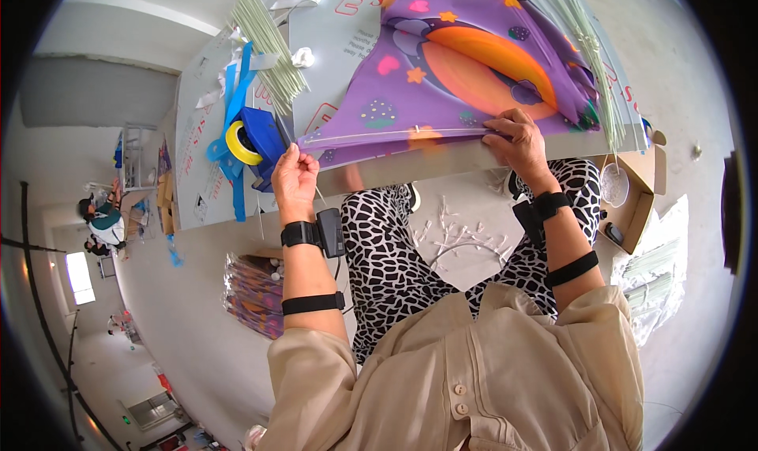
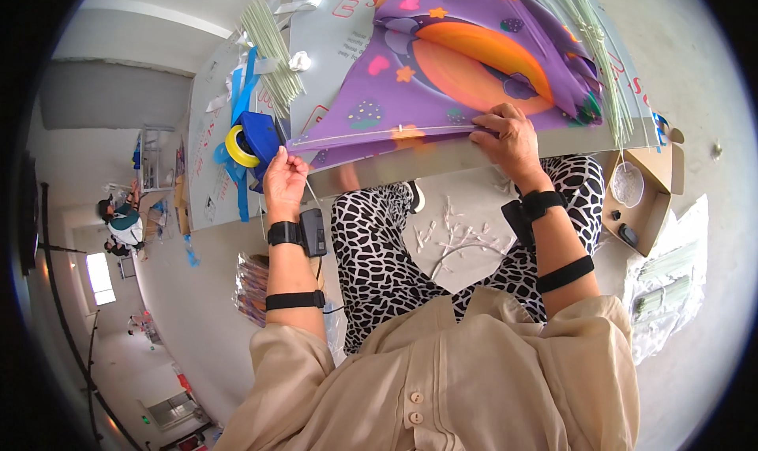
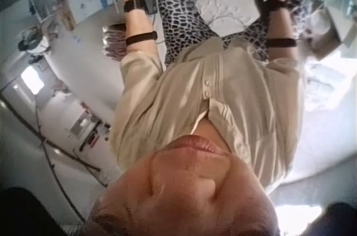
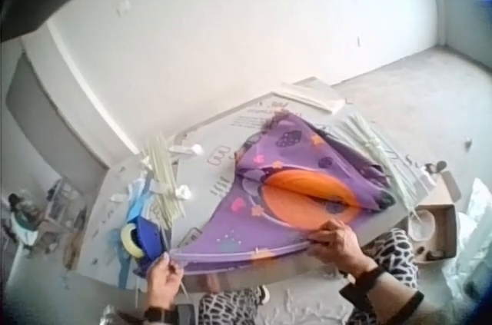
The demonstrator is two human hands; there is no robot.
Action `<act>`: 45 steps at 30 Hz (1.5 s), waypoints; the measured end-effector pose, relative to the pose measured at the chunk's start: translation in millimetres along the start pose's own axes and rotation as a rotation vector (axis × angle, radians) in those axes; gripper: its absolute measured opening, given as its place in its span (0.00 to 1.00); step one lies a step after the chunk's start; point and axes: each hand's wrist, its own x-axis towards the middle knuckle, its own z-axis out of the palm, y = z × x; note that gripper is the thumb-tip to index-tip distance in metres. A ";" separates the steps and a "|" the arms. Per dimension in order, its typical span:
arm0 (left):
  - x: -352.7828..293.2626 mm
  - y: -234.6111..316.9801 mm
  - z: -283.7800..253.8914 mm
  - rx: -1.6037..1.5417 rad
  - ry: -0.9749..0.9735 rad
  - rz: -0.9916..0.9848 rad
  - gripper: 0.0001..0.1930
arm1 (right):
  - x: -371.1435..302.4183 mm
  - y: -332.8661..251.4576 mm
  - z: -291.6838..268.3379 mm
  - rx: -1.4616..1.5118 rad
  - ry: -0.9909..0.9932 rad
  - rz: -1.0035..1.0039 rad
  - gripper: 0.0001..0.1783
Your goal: Assembling a colorful kite by attaching support rods and strings using tape at a workstation.
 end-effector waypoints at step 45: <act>58.4 -81.3 225.3 1.540 -0.058 1.163 0.27 | 64.7 34.1 -30.6 0.488 -0.246 0.221 0.14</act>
